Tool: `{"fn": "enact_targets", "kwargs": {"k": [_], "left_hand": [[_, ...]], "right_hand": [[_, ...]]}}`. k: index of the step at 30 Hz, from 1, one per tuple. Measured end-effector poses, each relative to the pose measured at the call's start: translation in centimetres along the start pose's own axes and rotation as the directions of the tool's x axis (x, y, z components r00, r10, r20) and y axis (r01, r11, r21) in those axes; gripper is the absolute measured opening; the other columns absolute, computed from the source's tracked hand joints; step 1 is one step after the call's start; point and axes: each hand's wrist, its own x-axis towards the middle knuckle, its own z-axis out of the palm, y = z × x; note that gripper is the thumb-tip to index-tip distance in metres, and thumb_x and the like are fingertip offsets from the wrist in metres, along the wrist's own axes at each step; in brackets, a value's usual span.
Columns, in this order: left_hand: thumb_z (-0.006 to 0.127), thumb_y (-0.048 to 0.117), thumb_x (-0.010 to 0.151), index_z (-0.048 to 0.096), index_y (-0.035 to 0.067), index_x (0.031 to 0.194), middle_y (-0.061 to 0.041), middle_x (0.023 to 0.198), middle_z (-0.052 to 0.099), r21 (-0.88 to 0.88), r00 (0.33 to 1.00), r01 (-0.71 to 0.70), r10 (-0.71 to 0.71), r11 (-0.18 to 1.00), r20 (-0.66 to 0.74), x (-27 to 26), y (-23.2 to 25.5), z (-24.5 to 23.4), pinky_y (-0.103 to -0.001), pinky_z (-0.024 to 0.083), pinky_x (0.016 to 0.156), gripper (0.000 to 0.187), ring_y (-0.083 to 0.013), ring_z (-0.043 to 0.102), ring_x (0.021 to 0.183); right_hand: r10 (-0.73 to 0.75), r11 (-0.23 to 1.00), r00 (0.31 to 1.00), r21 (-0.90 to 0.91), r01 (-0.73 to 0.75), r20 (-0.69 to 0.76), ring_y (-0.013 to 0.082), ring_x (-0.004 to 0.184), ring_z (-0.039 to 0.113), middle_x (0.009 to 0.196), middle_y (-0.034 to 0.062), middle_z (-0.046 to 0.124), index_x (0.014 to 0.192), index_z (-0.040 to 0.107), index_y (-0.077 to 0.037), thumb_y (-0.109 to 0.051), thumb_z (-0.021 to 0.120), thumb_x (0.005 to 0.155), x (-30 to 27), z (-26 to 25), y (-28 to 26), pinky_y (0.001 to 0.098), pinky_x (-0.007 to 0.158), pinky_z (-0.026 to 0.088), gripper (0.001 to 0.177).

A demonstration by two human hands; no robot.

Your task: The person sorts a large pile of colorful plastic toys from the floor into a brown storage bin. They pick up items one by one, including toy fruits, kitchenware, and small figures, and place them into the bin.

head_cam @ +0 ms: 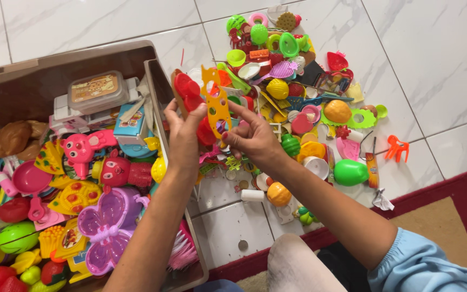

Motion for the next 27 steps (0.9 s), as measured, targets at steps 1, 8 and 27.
{"fn": "enact_targets", "kwargs": {"k": [1, 8, 27], "left_hand": [[0.069, 0.024, 0.091, 0.024, 0.009, 0.148, -0.015, 0.128, 0.060, 0.033, 1.000, 0.007, -0.008, 0.999, 0.010, -0.1, 0.1, 0.1, -0.031, 0.061, 0.077, 0.074, -0.0190, 0.069, 0.102], [0.071, 0.005, 0.085, 0.023, 0.009, 0.147, -0.012, 0.124, 0.063, 0.167, 0.994, -0.036, 0.018, 0.985, 0.105, -0.6, 0.1, 0.5, -0.030, 0.060, 0.075, 0.078, -0.0167, 0.069, 0.102], [0.063, 0.026, 0.103, 0.058, 0.006, 0.128, -0.007, 0.114, 0.070, -0.012, 0.983, -0.048, 0.049, 0.999, 0.178, -0.9, 0.9, 0.6, -0.028, 0.058, 0.071, 0.033, -0.0118, 0.068, 0.088]], "right_hand": [[0.004, 1.000, 1.000, 0.011, -0.004, 0.008, 0.0050, 0.061, 0.057, 0.078, 0.0006, 0.066, 0.164, 0.029, -0.008, -0.017, 0.076, 0.094, 0.0, 0.4, 0.0, 0.0199, 0.056, 0.046, 0.085], [-0.034, 0.999, 0.999, -0.030, 0.035, 0.033, 0.0038, 0.049, 0.050, 0.070, 0.0002, 0.065, 0.167, 0.019, -0.016, -0.018, 0.073, 0.095, -0.1, 2.4, -0.6, 0.0200, 0.045, 0.039, 0.090], [0.144, 0.990, 0.983, -0.031, -0.141, 0.116, 0.0044, 0.050, 0.050, 0.071, 0.0010, 0.062, 0.160, 0.039, -0.004, -0.024, 0.078, 0.095, 0.2, 2.2, -1.0, 0.0199, 0.043, 0.035, 0.078]]}}
